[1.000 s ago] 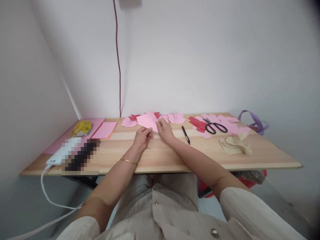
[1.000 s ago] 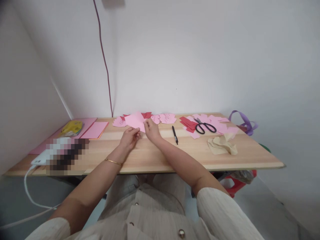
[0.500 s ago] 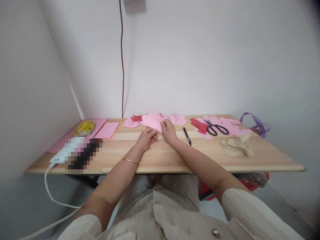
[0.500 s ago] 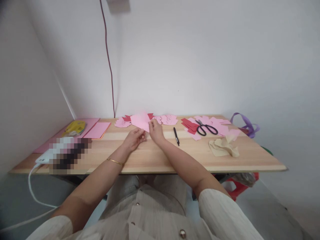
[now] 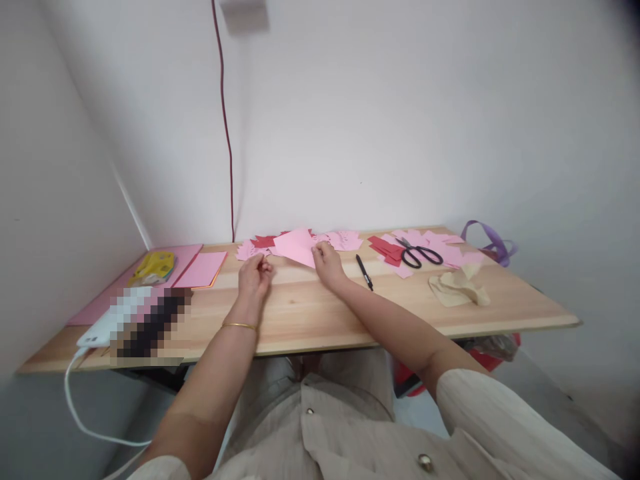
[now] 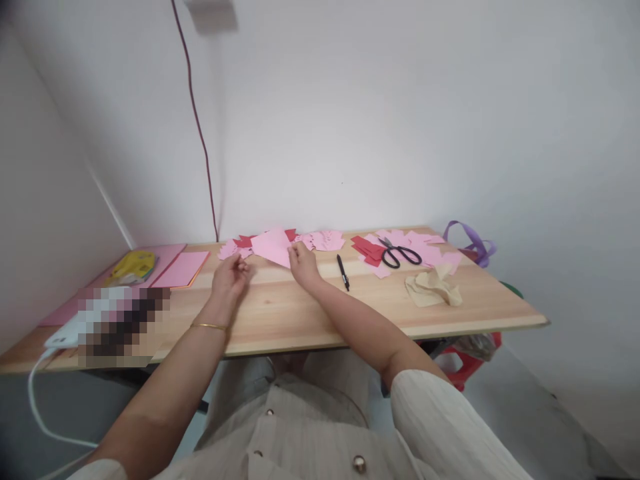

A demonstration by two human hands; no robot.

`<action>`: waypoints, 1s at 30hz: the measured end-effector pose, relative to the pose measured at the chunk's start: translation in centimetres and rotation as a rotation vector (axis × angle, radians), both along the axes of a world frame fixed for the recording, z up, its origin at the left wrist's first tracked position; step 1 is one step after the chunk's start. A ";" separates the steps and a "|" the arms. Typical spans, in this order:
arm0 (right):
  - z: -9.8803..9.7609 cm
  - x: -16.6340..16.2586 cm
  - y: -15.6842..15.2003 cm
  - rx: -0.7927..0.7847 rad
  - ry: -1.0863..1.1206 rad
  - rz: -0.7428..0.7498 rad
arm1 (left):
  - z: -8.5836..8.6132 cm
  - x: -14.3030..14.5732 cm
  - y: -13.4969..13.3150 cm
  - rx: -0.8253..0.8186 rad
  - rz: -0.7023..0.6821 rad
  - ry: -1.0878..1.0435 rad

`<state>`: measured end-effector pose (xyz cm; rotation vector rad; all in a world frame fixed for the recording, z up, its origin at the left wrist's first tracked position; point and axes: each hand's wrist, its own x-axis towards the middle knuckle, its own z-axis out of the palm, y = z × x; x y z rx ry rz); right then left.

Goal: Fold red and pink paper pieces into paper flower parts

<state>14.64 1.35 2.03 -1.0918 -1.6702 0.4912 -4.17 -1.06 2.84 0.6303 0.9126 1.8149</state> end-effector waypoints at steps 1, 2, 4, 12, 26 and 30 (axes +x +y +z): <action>-0.1 0.1 0.1 -0.002 0.007 -0.012 | 0.1 -0.1 -0.1 -0.003 -0.027 -0.014; -0.1 0.1 0.2 -0.001 0.011 -0.018 | 0.1 0.1 -0.3 -0.008 -0.082 -0.011; -0.1 0.0 0.1 0.014 0.012 -0.009 | 0.0 1.1 -0.7 -0.036 -0.249 0.033; 0.1 -0.9 -1.4 -0.010 0.005 0.155 | -0.8 3.3 -1.0 -0.056 -0.220 0.072; 1.3 0.7 -0.7 -0.331 0.306 0.533 | -1.1 2.3 -1.1 0.007 -0.235 0.314; 1.3 0.8 -0.6 -0.322 0.295 0.511 | -0.7 2.1 -1.2 0.043 -0.232 0.278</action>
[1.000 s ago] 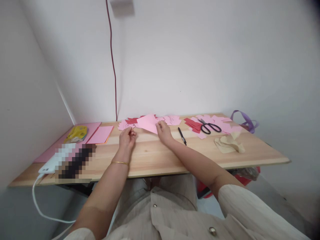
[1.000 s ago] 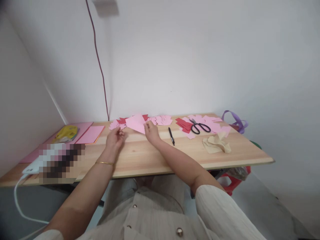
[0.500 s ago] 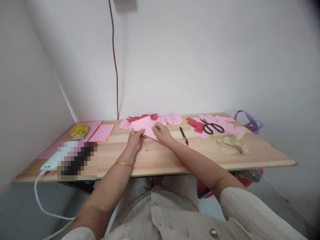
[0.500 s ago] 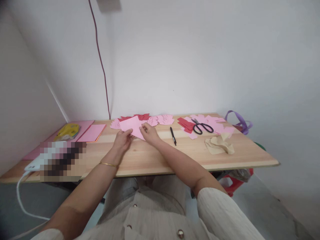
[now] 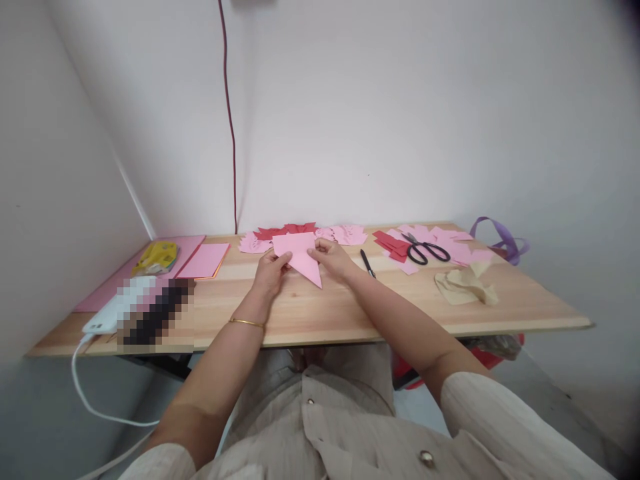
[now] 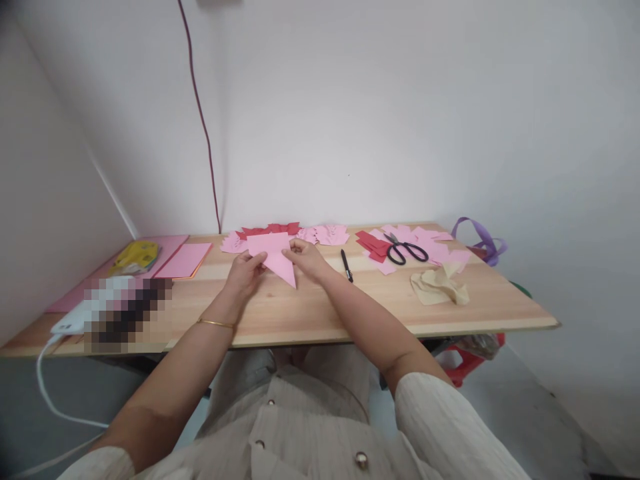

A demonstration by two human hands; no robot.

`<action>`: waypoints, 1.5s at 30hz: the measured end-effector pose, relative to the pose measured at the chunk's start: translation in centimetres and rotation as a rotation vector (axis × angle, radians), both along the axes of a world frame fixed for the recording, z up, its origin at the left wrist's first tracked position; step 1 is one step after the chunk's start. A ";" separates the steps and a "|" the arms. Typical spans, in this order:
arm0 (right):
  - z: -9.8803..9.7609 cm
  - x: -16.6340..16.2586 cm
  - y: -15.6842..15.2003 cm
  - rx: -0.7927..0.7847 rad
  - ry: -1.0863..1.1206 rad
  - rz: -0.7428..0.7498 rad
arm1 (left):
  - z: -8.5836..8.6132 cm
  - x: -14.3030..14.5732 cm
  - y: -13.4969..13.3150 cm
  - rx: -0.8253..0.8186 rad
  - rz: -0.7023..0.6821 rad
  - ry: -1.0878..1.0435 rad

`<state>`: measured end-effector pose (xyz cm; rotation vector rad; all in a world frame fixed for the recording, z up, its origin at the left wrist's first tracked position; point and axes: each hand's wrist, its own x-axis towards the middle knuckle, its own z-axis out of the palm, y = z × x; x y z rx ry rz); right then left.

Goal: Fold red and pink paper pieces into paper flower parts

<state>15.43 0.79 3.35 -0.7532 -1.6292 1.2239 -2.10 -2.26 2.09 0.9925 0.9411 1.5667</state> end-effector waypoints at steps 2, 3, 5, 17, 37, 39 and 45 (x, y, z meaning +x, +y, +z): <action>0.0 0.0 0.1 -0.009 0.006 0.007 | 0.1 -0.1 0.0 0.012 0.018 -0.009; -0.1 0.0 0.1 -0.016 0.014 0.013 | 0.1 -0.2 0.1 0.015 0.021 -0.010; -0.3 0.0 0.2 -0.035 0.039 0.018 | 0.1 -0.3 0.1 0.015 0.011 -0.011; -1.7 -0.2 1.1 -0.272 0.242 0.117 | -0.2 -0.7 0.6 -0.009 0.028 0.002; -1.8 -1.2 1.7 -0.422 0.436 0.109 | -0.1 -1.0 0.9 -0.001 0.034 -0.006; -1.6 -1.2 1.6 -0.432 0.443 0.106 | -0.1 -0.9 0.9 0.009 0.026 -0.017; -1.8 -1.0 1.9 -0.459 0.439 0.128 | -0.2 -0.9 1.1 -0.050 -0.002 -0.050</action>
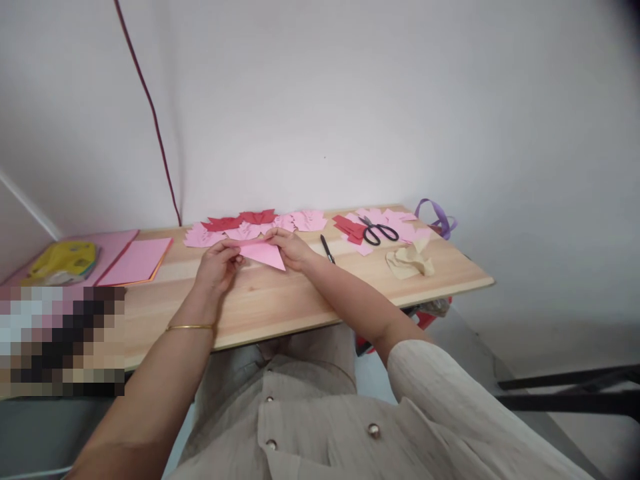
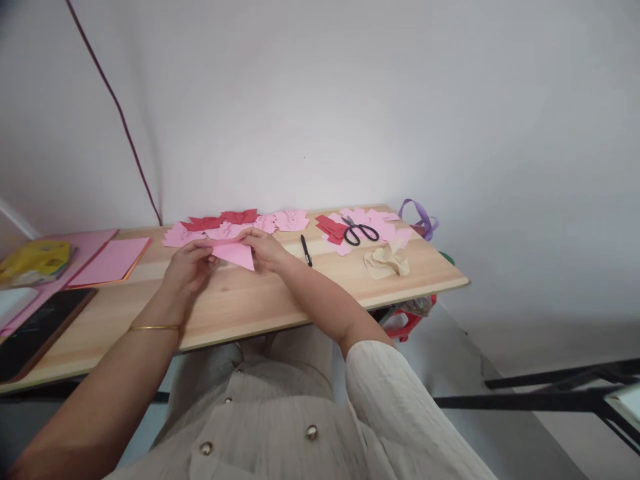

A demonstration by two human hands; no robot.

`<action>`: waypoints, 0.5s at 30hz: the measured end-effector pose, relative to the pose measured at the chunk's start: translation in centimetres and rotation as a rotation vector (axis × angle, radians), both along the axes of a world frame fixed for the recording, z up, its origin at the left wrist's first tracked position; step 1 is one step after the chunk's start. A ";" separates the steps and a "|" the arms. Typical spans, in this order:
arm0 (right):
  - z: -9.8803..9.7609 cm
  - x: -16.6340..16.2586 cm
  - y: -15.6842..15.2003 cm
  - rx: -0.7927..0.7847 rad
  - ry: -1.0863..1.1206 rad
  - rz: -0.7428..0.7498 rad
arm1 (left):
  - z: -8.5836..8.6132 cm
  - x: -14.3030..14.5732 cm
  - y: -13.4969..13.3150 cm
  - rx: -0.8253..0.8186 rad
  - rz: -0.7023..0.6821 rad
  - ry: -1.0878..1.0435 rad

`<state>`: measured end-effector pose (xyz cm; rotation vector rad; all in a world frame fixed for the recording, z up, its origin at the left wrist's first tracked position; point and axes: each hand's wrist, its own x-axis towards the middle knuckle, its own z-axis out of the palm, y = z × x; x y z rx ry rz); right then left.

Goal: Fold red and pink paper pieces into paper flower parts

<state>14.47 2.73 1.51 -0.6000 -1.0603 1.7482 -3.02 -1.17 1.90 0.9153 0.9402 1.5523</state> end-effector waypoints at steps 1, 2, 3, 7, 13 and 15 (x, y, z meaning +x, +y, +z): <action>-0.1 0.1 0.1 0.003 -0.005 0.008 | -0.1 0.0 0.1 0.001 -0.005 -0.006; -0.1 0.1 0.2 0.008 -0.010 0.016 | -0.1 -0.1 0.1 0.005 -0.010 -0.010; -0.1 0.2 0.3 0.012 -0.017 0.026 | -0.2 -0.1 0.2 0.010 -0.009 -0.015; -0.1 0.3 0.1 0.006 -0.038 0.027 | -0.1 -0.1 -0.1 -0.008 0.007 -0.008; 0.5 0.4 -0.5 -0.049 -0.043 0.013 | 0.2 -0.1 -0.7 0.003 0.019 0.072; 0.7 0.5 -0.8 -0.057 -0.051 0.016 | 0.2 -0.1 -0.7 0.014 0.016 0.091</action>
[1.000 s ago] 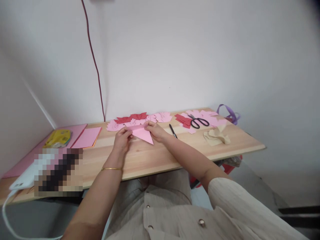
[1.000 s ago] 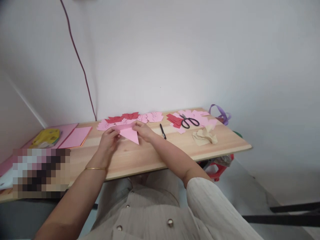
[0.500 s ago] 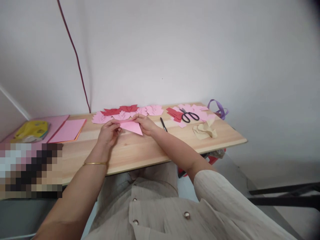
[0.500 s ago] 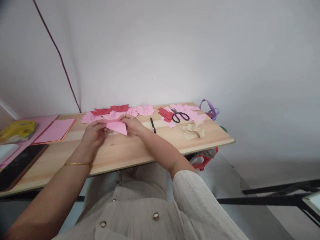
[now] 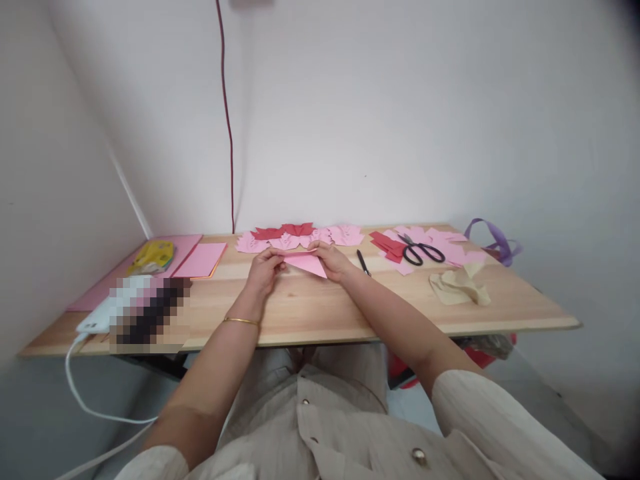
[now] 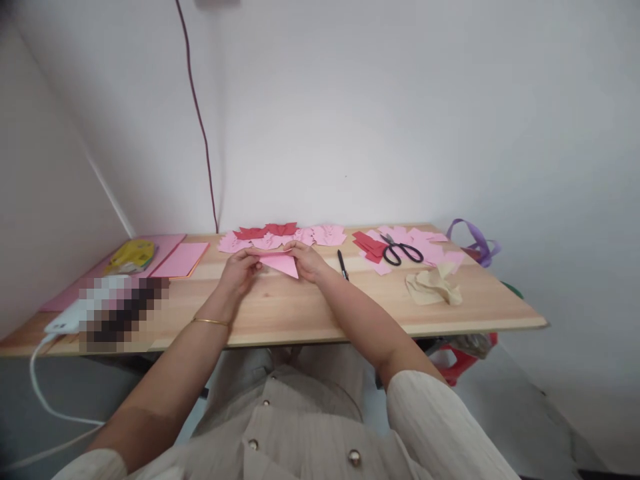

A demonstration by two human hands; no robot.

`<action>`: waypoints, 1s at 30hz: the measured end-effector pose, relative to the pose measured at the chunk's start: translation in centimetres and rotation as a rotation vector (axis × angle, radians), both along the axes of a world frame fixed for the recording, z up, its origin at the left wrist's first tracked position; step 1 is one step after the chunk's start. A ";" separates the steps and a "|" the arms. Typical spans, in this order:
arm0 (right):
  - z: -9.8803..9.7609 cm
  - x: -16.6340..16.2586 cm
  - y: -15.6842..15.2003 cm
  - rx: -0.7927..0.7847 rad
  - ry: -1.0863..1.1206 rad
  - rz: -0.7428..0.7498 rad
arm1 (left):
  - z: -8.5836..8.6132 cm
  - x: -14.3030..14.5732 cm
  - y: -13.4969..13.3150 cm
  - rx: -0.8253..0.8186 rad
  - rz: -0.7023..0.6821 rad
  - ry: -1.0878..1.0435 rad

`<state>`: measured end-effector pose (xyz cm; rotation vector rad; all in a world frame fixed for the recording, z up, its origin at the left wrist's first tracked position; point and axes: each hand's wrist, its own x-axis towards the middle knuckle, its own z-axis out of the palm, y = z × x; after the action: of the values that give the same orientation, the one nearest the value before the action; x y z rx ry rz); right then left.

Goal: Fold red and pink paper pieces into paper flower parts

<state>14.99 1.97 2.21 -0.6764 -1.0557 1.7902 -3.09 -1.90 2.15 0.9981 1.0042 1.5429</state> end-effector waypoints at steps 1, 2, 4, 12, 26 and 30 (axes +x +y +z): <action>0.1 0.0 -0.1 -0.001 -0.006 0.000 | 0.0 0.0 0.0 0.008 -0.001 0.005; 0.2 0.1 -0.2 0.001 -0.009 0.001 | 0.0 0.0 0.0 0.017 0.000 0.004; 0.3 0.2 -0.3 0.013 -0.004 0.005 | 0.0 0.0 0.1 0.033 0.007 -0.006; 0.8 0.6 -0.6 -0.006 -0.013 0.040 | 0.5 -0.2 -0.3 0.008 -0.066 -0.047; -0.2 1.0 0.6 0.074 -0.021 0.096 | 0.1 -0.9 0.2 -0.019 -0.058 -0.092; -0.1 1.3 0.6 0.134 -0.108 0.072 | 0.0 -0.8 0.2 0.005 -0.072 -0.077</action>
<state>16.25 2.57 2.14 -0.6653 -1.2752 1.7420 -3.87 -1.65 2.18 0.9610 0.9016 1.5135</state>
